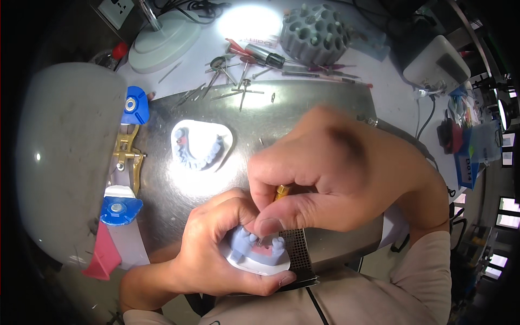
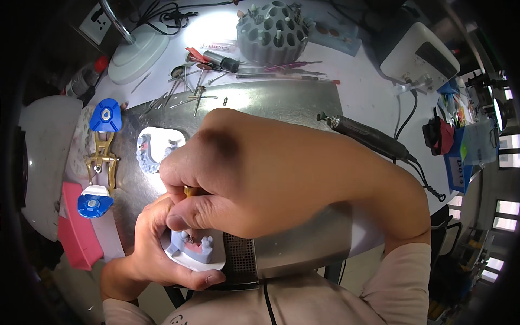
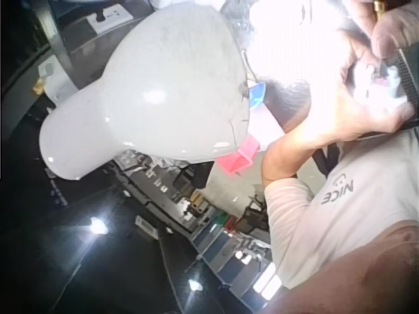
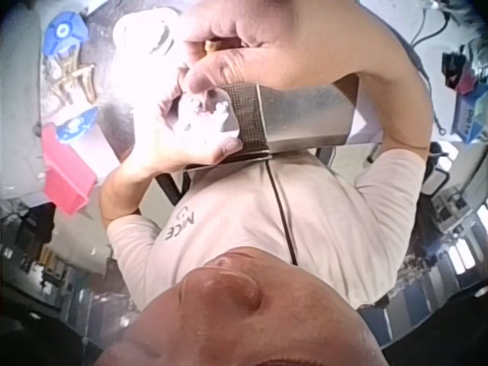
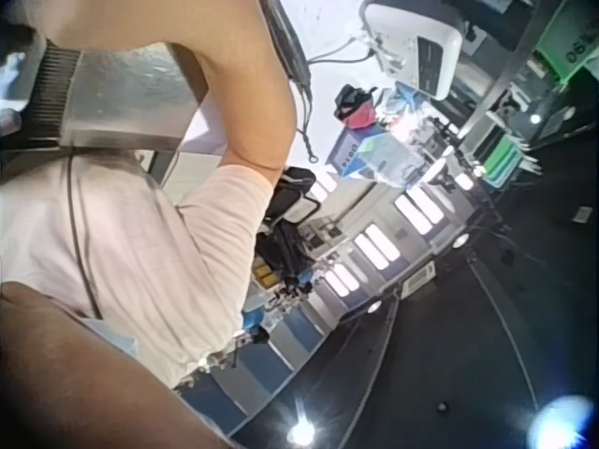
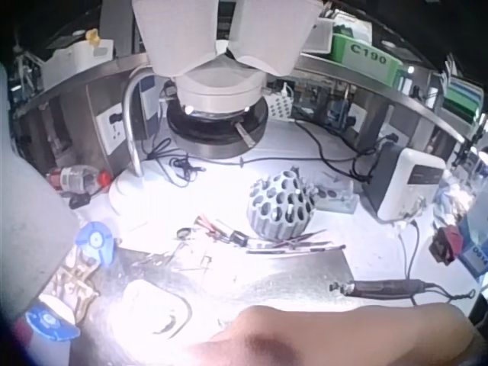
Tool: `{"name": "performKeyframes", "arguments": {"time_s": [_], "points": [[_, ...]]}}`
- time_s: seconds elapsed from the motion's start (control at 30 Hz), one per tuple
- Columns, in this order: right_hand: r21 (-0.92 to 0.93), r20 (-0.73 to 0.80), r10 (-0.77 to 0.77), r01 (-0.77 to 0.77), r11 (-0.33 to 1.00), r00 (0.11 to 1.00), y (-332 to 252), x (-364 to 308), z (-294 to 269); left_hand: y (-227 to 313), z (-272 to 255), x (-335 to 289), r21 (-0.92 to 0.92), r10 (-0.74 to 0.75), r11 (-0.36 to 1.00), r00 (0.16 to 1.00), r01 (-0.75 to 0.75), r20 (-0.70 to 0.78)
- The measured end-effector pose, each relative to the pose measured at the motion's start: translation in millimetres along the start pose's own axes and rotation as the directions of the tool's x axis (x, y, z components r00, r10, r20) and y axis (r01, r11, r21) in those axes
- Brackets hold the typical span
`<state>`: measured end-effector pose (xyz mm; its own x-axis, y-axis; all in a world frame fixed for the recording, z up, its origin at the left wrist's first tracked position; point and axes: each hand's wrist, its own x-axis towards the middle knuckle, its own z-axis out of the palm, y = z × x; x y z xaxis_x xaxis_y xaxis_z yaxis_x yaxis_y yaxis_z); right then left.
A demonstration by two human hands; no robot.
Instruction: Adjusting and refining a dental bridge model using a rotary tool and hand instruments on a laboratory workbench.
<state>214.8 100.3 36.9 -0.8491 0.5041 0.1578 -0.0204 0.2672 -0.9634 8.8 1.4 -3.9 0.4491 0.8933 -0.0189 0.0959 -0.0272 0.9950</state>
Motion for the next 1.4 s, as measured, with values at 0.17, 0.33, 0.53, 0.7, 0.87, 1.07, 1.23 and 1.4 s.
{"name": "performKeyframes", "arguments": {"time_s": [0.17,0.33,0.53,0.7,0.87,1.07,1.23,1.4], "points": [[-0.280,0.097,0.080,-0.049,0.959,0.992,2,1,-6,-3,2,-2,-0.005,0.013,1.000,0.999,-0.013,-0.034],[-0.246,0.069,-0.005,0.022,0.969,0.998,-2,-3,-6,0,3,4,0.035,0.046,0.998,0.999,-0.047,0.018],[-0.323,0.106,0.131,-0.090,0.942,0.986,-3,0,-6,-5,3,-3,-0.108,-0.088,0.990,0.996,0.085,-0.028],[-0.268,0.110,0.026,0.004,0.963,0.994,-1,4,-4,1,2,2,-0.003,0.001,1.000,1.000,-0.001,-0.003],[-0.087,0.018,-0.051,0.052,0.995,0.999,1,-2,-5,0,-3,-2,0.009,-0.014,1.000,1.000,0.014,0.011],[-0.303,0.114,0.039,-0.003,0.953,0.993,-3,3,-3,5,-2,-2,0.048,-0.097,0.994,0.993,0.093,0.067],[-0.180,0.064,-0.044,0.055,0.982,0.997,5,-2,-1,9,3,2,-0.041,-0.091,0.995,0.995,0.090,-0.028],[-0.266,0.134,0.164,-0.124,0.956,0.977,-6,5,-2,6,-2,-2,0.036,-0.106,0.994,0.994,0.105,0.023]]}}
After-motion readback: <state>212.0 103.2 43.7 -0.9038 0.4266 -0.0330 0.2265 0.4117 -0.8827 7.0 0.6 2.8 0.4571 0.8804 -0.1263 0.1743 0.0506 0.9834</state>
